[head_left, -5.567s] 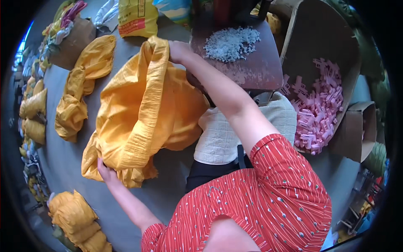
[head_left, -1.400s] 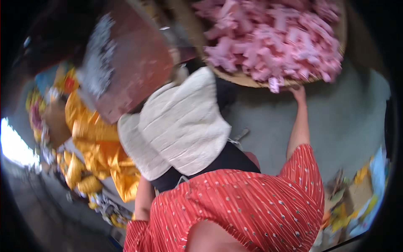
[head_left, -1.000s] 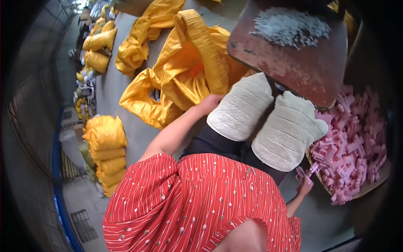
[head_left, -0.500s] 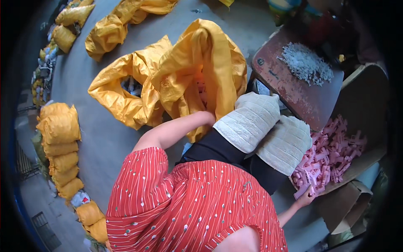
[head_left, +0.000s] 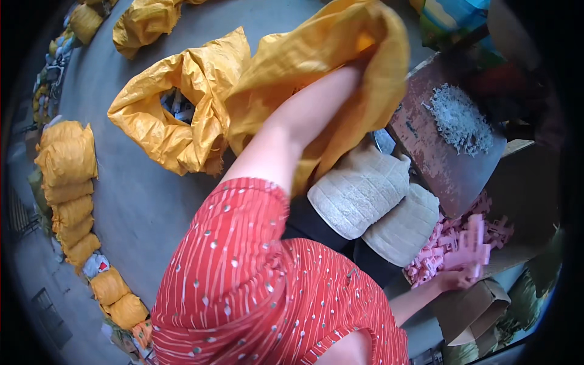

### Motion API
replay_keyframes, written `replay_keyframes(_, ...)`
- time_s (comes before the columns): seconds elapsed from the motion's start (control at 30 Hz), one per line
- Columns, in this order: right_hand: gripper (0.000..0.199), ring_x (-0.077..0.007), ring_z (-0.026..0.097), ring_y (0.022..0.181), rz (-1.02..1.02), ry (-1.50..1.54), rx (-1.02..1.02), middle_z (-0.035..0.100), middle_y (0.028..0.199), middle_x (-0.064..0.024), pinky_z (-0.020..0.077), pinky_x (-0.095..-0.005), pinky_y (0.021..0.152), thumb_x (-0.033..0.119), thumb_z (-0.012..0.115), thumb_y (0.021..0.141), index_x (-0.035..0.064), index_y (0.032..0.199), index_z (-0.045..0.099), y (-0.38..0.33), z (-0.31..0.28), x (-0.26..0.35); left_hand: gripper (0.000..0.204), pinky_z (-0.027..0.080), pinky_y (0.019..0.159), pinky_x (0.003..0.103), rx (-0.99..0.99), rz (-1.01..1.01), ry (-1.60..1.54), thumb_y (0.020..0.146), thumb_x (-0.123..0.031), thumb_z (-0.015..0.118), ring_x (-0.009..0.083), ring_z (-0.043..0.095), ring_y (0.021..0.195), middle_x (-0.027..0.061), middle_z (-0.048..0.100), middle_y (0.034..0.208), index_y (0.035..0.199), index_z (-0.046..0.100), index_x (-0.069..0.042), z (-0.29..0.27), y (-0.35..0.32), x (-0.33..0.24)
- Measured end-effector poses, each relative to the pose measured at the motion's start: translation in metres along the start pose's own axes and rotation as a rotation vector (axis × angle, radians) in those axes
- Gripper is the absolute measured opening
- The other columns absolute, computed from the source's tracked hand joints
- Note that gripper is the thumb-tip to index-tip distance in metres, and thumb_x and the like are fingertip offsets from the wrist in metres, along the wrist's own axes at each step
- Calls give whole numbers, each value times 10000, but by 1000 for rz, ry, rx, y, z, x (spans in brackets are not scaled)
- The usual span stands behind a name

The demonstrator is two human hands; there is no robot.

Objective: The person assembles toy guns by retrieving parts from bags and boxes, inserting plastic components into the gun bodies, and fitting the pieces together by hand.

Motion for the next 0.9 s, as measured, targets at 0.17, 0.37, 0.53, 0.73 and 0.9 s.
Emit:
replay_keyframes(0.17,400,-208,649,881,-197,643,539,670,972,-136,524,-352,778,200,811,818,-49,1066,620,-15,116,161,422,527,881,357,-199,160,-228,831,-319,635,249,693,967,169,711,1122,1095,713,1,9,23,-51)
replay_keyframes(0.37,371,-306,683,832,-695,737,1113,668,954,-109,551,-366,699,191,817,767,80,1053,608,-114,243,295,354,546,811,365,223,-484,-343,820,-224,594,273,694,887,178,711,1089,1102,708,-42,16,-62,117)
replay_keyframes(0.53,323,-332,683,868,-726,358,1187,678,985,-145,548,-443,693,309,721,846,91,1037,579,-141,317,282,658,426,1052,425,-82,-333,390,813,-319,624,296,499,1299,199,603,1286,1413,471,-95,-77,-85,239)
replay_keyframes(0.73,436,-396,674,836,-520,11,1038,685,886,-184,537,-502,707,423,694,824,86,1073,576,-119,332,261,649,437,1040,428,99,-473,516,822,-337,628,305,516,1290,195,610,1292,1405,479,-93,-144,-20,218)
replay_keyframes(0.9,464,-401,680,887,-326,74,1003,704,925,-190,545,-491,757,464,685,838,91,1106,618,-104,341,248,570,474,988,422,744,-440,556,802,-341,664,336,583,1210,173,628,1288,1301,585,-77,-70,-84,163)
Point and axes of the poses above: each hand's wrist, its own y-axis towards the middle knuckle, its own z-axis out of the palm, x = y × z, the point moved 3 cm from there along y, towards the middle knuckle
